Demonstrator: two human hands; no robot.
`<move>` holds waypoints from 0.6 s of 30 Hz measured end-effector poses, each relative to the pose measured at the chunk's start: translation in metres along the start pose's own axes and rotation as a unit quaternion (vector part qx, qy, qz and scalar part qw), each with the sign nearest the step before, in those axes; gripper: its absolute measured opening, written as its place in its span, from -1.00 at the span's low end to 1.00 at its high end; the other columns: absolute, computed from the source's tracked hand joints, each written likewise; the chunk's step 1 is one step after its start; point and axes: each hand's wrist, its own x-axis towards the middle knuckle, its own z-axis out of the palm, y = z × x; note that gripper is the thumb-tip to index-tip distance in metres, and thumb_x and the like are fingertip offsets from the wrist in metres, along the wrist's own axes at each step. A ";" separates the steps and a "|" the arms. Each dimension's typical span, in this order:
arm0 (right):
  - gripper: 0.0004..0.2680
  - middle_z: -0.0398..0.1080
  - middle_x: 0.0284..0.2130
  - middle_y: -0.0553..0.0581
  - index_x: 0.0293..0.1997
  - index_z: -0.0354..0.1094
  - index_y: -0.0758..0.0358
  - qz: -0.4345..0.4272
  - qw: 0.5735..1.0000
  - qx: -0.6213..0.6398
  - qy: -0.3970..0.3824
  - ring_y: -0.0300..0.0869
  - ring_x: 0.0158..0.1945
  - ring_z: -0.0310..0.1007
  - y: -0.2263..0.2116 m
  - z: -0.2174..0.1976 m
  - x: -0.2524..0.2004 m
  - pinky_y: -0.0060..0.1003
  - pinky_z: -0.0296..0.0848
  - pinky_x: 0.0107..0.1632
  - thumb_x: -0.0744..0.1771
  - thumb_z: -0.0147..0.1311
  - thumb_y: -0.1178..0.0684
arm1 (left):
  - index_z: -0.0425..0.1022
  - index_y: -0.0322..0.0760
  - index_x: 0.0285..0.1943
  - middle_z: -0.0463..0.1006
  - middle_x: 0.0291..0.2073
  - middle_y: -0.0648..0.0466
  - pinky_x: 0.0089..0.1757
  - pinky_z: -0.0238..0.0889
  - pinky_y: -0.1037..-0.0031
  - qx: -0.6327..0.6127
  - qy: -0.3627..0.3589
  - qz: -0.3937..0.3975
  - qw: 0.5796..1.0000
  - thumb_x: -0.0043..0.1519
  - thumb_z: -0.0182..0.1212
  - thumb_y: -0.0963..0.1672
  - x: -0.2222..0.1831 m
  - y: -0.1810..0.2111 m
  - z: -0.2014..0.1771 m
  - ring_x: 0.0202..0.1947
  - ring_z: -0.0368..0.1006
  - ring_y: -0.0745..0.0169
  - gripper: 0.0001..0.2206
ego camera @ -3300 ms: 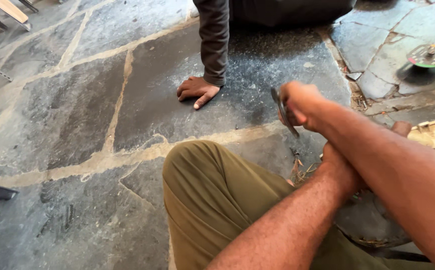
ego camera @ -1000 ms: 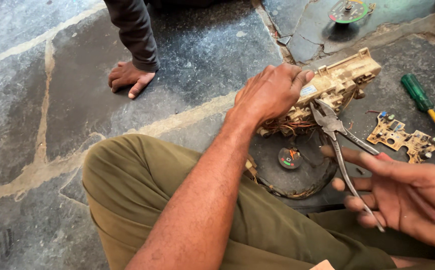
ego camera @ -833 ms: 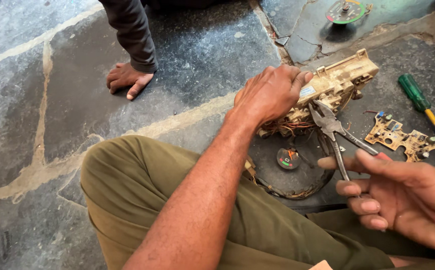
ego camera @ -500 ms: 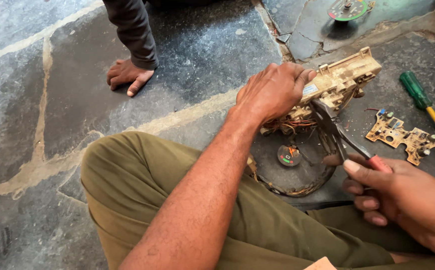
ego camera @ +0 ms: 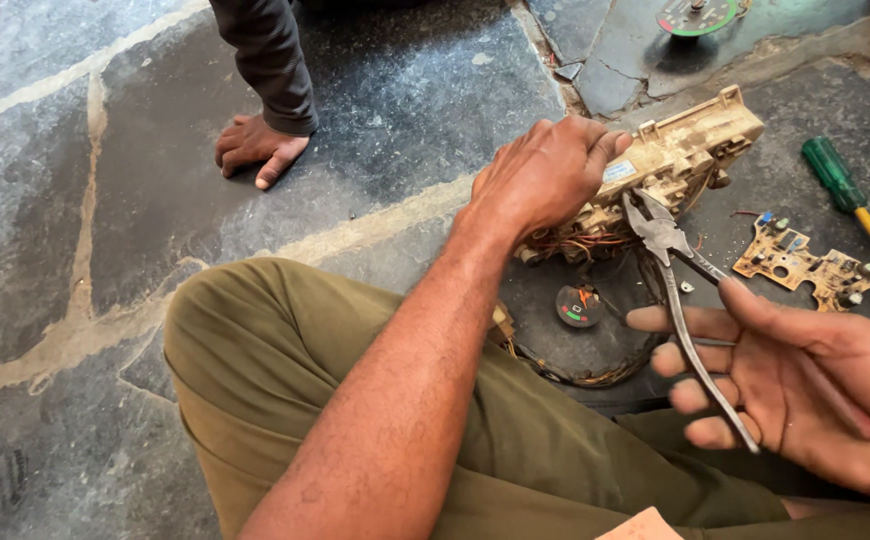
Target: The person sits on the floor and uses a screwdriver to remove screws from a beige plastic housing containing a circuit board and wiring. They then use pliers to adjust or remove a small component from the assembly.
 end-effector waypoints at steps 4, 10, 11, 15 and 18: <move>-0.51 0.32 -0.28 0.09 0.37 0.07 0.50 -0.049 0.964 0.085 -0.249 -0.20 -0.33 0.35 0.008 -0.026 0.007 -0.21 0.47 -0.32 0.50 -0.23 -0.26 | 0.65 0.02 -0.01 0.69 -0.13 -0.05 -0.05 0.37 0.02 0.000 -0.010 -0.015 1.000 0.31 -0.04 0.12 0.000 0.001 0.000 -0.03 0.59 -0.16 -0.62; -0.52 0.25 -0.34 0.08 0.36 0.12 0.51 -0.055 0.981 0.043 -0.181 -0.20 -0.41 0.24 0.020 -0.054 0.017 -0.17 0.39 -0.43 0.51 -0.18 -0.26 | 0.64 0.03 0.02 0.68 -0.10 -0.05 -0.03 0.36 0.03 -0.004 -0.002 -0.004 1.000 0.30 -0.03 0.12 -0.001 0.000 0.000 -0.01 0.56 -0.17 -0.62; -0.53 0.25 -0.34 0.08 0.36 0.12 0.49 -0.056 0.982 0.036 -0.178 -0.20 -0.41 0.25 0.021 -0.055 0.018 -0.16 0.40 -0.43 0.50 -0.17 -0.25 | 0.64 0.03 0.03 0.68 -0.10 -0.05 -0.04 0.37 0.03 -0.003 -0.001 -0.005 1.000 0.30 -0.03 0.12 -0.001 0.000 0.000 0.00 0.56 -0.17 -0.62; -0.58 0.24 -0.36 0.10 0.34 0.16 0.43 -0.042 0.991 0.012 -0.129 -0.18 -0.43 0.24 0.023 -0.053 0.019 -0.17 0.38 -0.46 0.50 -0.14 -0.21 | 0.64 0.04 0.03 0.68 -0.10 -0.05 -0.02 0.37 0.05 -0.002 -0.003 -0.007 1.000 0.30 -0.04 0.12 0.000 0.000 0.000 -0.01 0.57 -0.16 -0.62; -0.63 0.24 -0.39 0.12 0.28 0.17 0.39 -0.049 0.996 -0.012 -0.074 -0.17 -0.45 0.22 0.024 -0.048 0.017 -0.18 0.35 -0.50 0.48 -0.12 -0.17 | 0.65 0.05 0.02 0.69 -0.11 -0.04 -0.03 0.37 0.04 -0.001 -0.007 -0.010 1.000 0.30 -0.04 0.12 0.000 0.000 0.000 -0.01 0.57 -0.16 -0.62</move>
